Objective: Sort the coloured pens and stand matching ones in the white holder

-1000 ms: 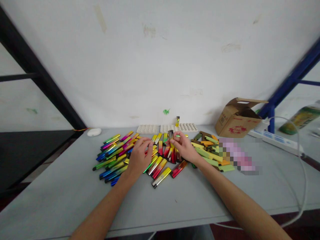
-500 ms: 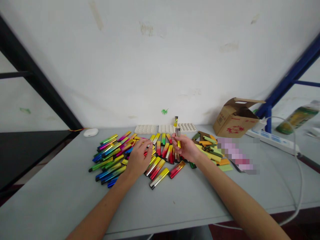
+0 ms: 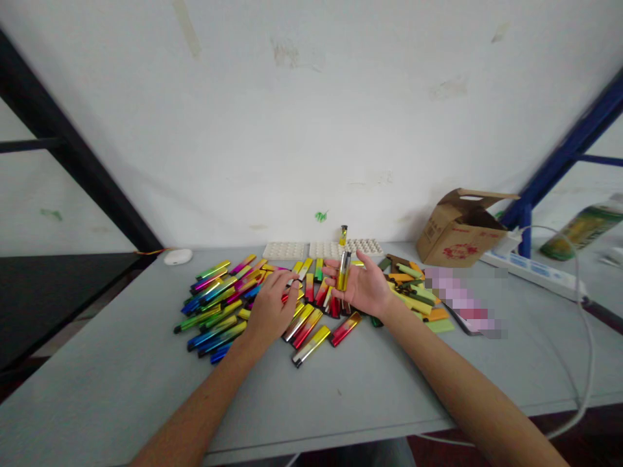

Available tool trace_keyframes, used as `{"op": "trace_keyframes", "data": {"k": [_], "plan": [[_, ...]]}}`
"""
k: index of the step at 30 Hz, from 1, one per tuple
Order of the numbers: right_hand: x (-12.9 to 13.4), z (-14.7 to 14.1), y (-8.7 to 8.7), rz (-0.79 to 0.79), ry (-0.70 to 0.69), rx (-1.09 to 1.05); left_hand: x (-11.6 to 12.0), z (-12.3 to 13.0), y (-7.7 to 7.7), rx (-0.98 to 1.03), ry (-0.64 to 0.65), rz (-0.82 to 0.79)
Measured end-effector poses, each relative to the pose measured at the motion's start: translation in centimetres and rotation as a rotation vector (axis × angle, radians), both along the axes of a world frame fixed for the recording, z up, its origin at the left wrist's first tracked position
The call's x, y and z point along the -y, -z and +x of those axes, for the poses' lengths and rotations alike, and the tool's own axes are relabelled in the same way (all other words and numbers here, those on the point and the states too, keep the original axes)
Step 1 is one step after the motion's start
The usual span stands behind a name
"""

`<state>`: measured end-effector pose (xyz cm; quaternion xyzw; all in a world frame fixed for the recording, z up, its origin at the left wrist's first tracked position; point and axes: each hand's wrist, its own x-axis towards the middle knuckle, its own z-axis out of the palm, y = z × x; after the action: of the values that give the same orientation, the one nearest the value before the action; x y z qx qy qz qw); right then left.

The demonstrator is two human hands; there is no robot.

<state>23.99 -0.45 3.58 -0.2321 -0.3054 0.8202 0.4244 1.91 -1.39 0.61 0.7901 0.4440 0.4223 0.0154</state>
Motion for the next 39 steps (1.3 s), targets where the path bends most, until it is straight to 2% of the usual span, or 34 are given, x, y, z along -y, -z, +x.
{"op": "trace_keyframes", "data": {"k": [5,8,13,18,21,25,28,31,36,39], "plan": [[-0.7,0.1,1.1,0.225,-0.028,0.098,0.0,0.0,0.0,0.001,0.002,0.008],[-0.6,0.1,1.1,0.268,-0.010,0.114,0.0,0.0,0.0,0.002,0.003,0.008],[-0.4,0.2,0.8,0.280,0.005,0.089,0.0,0.1,-0.1,0.008,0.004,0.007],[-0.7,0.4,1.0,0.210,-0.024,0.053,0.1,0.2,-0.1,0.007,0.016,0.006],[-0.6,0.5,1.1,0.155,-0.106,-0.042,0.2,0.2,-0.1,-0.004,0.021,-0.004],[0.0,0.7,1.1,0.128,-0.290,-0.189,0.2,0.2,-0.1,-0.015,0.034,-0.026],[0.6,0.4,0.7,0.148,-0.340,-0.241,0.4,0.2,-0.2,-0.012,0.063,-0.047],[0.9,-0.2,0.3,0.198,-0.280,-0.159,0.6,0.6,-0.6,0.033,0.107,-0.064],[0.8,-1.9,0.4,0.290,0.003,0.077,1.1,2.2,-1.0,0.267,0.172,-0.095],[0.9,-3.0,0.8,0.276,0.058,0.139,1.3,3.2,-1.1,0.391,0.196,-0.127]]}}
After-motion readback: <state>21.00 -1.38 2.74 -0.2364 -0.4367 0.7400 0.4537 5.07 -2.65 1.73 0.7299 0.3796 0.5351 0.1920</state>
